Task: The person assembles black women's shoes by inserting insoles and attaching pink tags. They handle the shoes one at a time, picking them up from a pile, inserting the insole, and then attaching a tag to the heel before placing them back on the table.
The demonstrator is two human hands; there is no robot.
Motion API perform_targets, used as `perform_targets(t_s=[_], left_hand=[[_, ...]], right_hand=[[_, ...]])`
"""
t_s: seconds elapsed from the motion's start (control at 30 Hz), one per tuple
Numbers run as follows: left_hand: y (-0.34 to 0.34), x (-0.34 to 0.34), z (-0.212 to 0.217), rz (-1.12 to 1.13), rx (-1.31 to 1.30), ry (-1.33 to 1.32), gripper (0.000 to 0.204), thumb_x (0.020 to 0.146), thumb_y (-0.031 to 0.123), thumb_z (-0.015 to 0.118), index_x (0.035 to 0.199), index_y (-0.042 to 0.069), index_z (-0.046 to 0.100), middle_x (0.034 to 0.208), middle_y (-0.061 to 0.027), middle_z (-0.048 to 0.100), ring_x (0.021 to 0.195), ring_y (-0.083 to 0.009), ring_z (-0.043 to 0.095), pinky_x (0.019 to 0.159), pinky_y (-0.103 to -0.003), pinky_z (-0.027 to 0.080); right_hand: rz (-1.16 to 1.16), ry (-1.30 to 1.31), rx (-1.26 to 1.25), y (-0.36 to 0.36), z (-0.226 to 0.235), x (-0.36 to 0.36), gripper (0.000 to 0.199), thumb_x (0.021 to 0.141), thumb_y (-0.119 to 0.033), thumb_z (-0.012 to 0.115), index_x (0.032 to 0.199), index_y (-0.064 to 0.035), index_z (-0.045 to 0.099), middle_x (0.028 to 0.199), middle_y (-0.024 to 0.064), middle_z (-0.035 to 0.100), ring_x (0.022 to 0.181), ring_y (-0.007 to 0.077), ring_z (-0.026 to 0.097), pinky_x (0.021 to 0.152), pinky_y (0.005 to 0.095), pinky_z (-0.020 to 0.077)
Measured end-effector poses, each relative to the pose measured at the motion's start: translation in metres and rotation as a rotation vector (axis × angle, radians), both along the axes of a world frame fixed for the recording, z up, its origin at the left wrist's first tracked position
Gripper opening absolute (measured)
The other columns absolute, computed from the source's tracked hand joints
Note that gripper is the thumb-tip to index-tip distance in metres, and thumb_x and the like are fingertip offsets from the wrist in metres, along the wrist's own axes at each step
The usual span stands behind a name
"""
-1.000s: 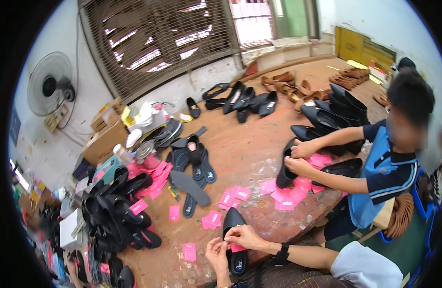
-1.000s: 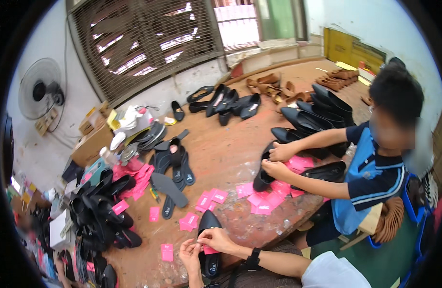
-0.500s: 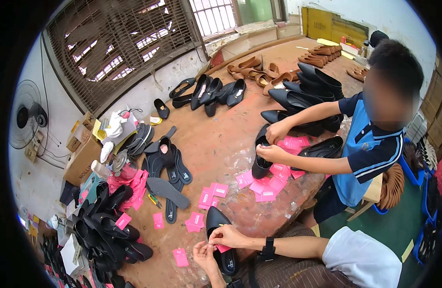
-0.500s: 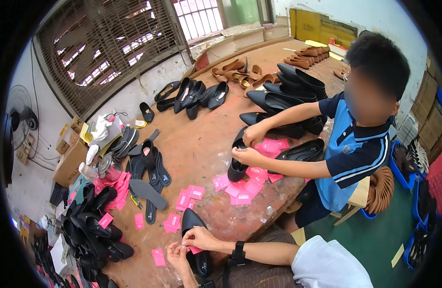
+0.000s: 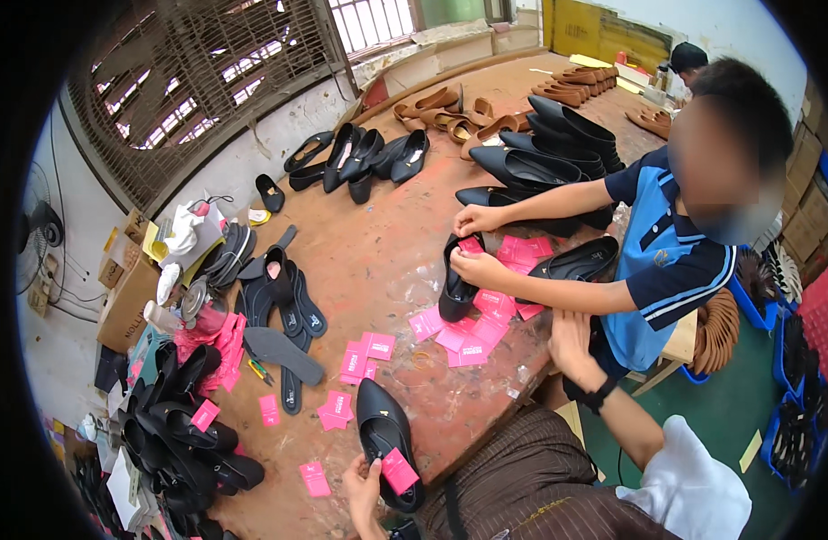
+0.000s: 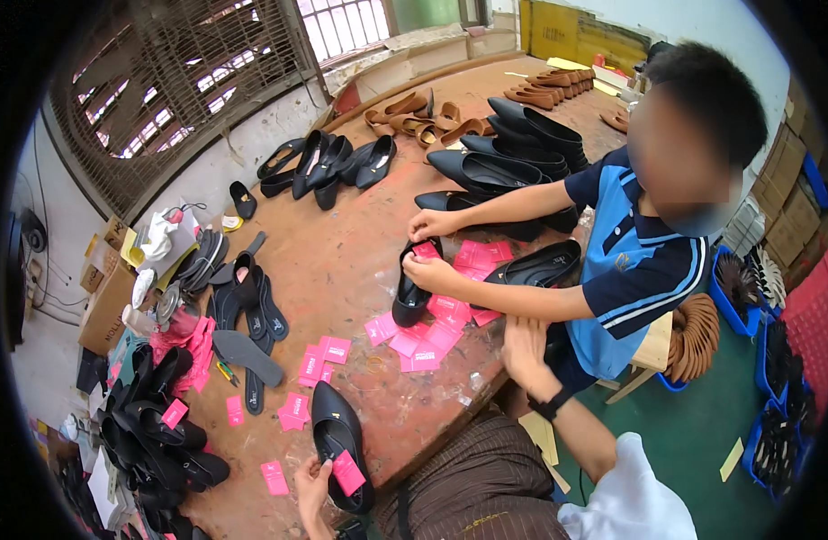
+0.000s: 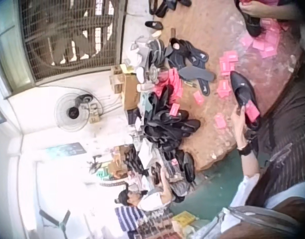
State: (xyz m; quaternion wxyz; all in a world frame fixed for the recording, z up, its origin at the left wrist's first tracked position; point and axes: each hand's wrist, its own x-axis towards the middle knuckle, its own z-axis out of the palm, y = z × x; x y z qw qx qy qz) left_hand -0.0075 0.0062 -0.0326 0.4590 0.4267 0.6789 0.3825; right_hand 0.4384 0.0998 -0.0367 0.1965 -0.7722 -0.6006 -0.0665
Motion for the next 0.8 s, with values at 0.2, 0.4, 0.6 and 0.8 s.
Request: perform_targets(t_s=[0.2, 0.4, 0.6, 0.8], left_hand=[[0.015, 0.011, 0.010, 0.033, -0.152, -0.279, 0.036, 0.073, -0.008, 0.061, 0.109, -0.005, 0.063, 0.091, -0.0115, 0.070, 0.077, -0.0190, 0.066, 0.074, -0.031, 0.053], [-0.024, 0.063, 0.038, 0.333, -0.061, -0.697, 0.053, 0.075, -0.008, 0.060, 0.127, 0.000, 0.053, 0.109, -0.0105, 0.065, 0.097, -0.0240, 0.065, 0.087, -0.037, 0.053], [-0.039, 0.119, 0.028, 0.226, 0.227, -0.436, 0.087, 0.080, -0.002, 0.065, 0.154, 0.000, 0.018, 0.153, -0.0148, 0.032, 0.137, -0.0255, 0.035, 0.115, -0.036, 0.025], [-0.056, 0.104, 0.078, -0.048, 0.428, -0.817, 0.129, 0.059, 0.026, 0.072, 0.157, 0.015, -0.011, 0.158, -0.0156, 0.015, 0.146, -0.0320, 0.021, 0.119, -0.038, 0.017]], right_hand=[[0.027, 0.031, 0.244, 0.022, -0.033, 0.057, 0.034, 0.079, -0.003, 0.057, 0.112, -0.0007, 0.063, 0.107, 0.0180, 0.063, 0.106, 0.0396, 0.058, 0.102, 0.0553, 0.0372], [0.489, 0.200, 0.549, -0.044, 0.010, -0.018, 0.011, 0.073, 0.003, 0.064, 0.083, -0.0032, 0.064, 0.080, 0.0116, 0.063, 0.077, 0.0318, 0.062, 0.072, 0.0465, 0.0477], [0.643, 0.785, 0.470, -0.087, 0.104, -0.150, 0.015, 0.077, -0.004, 0.072, 0.081, -0.0009, 0.058, 0.075, 0.0142, 0.056, 0.063, 0.0306, 0.057, 0.055, 0.0367, 0.0460], [1.007, 0.822, 0.057, -0.098, 0.108, -0.221, 0.016, 0.082, -0.005, 0.064, 0.096, -0.0006, 0.056, 0.089, 0.0137, 0.054, 0.084, 0.0344, 0.059, 0.069, 0.0419, 0.0503]])
